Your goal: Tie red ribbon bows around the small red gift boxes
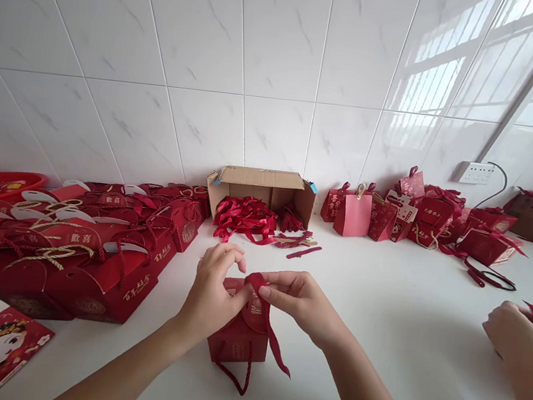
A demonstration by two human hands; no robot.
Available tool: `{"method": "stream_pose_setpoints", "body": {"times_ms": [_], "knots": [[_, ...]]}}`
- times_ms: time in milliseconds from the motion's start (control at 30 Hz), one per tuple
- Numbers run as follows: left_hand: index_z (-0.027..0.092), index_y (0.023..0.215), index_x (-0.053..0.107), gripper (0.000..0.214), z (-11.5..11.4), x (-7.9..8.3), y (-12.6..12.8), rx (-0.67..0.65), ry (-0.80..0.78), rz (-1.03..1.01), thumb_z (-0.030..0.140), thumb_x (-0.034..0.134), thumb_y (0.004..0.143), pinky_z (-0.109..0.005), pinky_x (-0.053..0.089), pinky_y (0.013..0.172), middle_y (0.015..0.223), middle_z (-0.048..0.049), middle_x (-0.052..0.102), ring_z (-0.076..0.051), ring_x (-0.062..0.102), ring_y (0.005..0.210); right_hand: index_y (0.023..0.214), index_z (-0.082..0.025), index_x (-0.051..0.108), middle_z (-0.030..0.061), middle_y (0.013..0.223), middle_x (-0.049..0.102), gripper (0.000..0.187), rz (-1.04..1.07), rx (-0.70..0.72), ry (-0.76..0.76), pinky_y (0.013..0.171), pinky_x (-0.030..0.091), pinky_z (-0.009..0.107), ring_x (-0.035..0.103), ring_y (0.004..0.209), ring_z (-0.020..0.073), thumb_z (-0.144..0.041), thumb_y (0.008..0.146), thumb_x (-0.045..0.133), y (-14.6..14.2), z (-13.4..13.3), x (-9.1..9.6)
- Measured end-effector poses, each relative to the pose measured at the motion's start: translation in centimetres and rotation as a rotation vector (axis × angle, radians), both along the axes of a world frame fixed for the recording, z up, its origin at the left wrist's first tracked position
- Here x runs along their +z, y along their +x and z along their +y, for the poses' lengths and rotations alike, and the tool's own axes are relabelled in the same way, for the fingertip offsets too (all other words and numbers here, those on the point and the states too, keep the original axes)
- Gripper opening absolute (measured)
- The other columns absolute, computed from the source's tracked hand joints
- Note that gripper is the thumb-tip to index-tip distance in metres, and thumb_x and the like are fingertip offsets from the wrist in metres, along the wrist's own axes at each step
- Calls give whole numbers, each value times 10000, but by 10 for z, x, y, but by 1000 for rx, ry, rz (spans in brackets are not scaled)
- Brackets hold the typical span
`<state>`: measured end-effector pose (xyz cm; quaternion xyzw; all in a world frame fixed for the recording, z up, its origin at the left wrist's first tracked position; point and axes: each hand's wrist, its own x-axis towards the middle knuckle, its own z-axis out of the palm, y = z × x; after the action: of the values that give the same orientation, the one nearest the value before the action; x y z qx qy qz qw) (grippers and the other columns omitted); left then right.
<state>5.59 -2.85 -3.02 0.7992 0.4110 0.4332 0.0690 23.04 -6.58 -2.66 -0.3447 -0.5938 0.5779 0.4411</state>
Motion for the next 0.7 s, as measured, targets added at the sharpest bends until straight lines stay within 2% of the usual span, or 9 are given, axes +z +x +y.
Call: {"method": "stream_pose_setpoints", "body": {"times_ms": [167,333,467,633,700], "knots": [[228,752,393,278,11,-1,-5,10,-17,-65,13,504,618,-372,407,812,880,-23,494,-232,497,931,1017,-198,656,43,781,684,328,-209,-112,45,733,503,336,645,779,202,-455,817,618,5,-6,-4],[228,726,404,236,8,0,-10,-26,-9,-106,37,521,651,-376,403,848,898,-32,498,-235,497,959,983,-217,626,-6,670,601,294,-394,-188,131,661,468,288,595,679,169,-465,830,584,4,-5,-12],[222,713,431,210,3,3,-4,-40,-1,-111,57,547,655,-374,396,862,911,-33,513,-234,506,961,1093,-230,612,-31,650,583,340,-390,-226,178,658,453,272,539,632,138,-430,819,608,-8,5,-14],[224,732,422,195,0,11,-5,-115,-103,-136,69,535,690,-349,419,825,852,-16,513,-206,513,891,816,-183,706,6,689,639,271,-295,-160,158,660,451,272,557,656,144,-431,824,597,-18,13,-15],[227,775,465,168,0,15,-14,-213,-154,-74,96,552,718,-354,411,869,913,-23,534,-209,509,945,816,-197,725,22,770,686,249,-255,-152,132,695,468,289,591,713,165,-416,818,606,-18,14,-17]]}}
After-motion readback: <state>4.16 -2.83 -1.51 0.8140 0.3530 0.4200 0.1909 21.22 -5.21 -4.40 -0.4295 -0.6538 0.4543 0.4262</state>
